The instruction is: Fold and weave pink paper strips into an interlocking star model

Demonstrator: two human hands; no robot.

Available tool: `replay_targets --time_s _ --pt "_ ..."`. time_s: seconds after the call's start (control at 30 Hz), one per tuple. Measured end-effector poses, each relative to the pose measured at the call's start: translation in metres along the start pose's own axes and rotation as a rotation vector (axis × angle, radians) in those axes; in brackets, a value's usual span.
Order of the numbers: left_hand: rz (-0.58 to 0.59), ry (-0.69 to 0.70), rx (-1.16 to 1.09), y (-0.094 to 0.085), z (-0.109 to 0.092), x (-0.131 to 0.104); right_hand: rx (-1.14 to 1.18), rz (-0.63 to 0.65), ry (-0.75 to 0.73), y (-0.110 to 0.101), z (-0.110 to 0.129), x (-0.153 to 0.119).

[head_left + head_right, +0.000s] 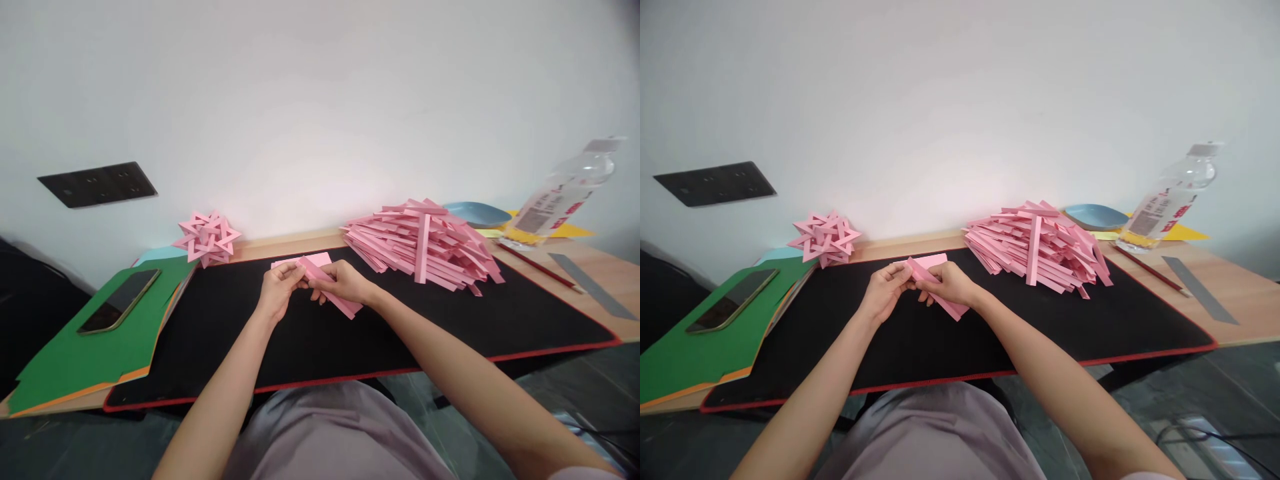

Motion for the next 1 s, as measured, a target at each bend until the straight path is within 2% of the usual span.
replay_targets --time_s 1.0 --pt "-0.048 -0.025 -0.001 -0.0020 0.0054 0.0005 0.046 0.039 0.000 0.0025 -0.0020 0.0015"
Point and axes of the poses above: each hand's wrist, its own x-axis towards the middle knuckle, its own y-axis out of the palm, z = x × y, the point moved 5 cm from there along x, towards the middle knuckle, and after that the axes turned 4 degrees about x, right-handed, at the moved point
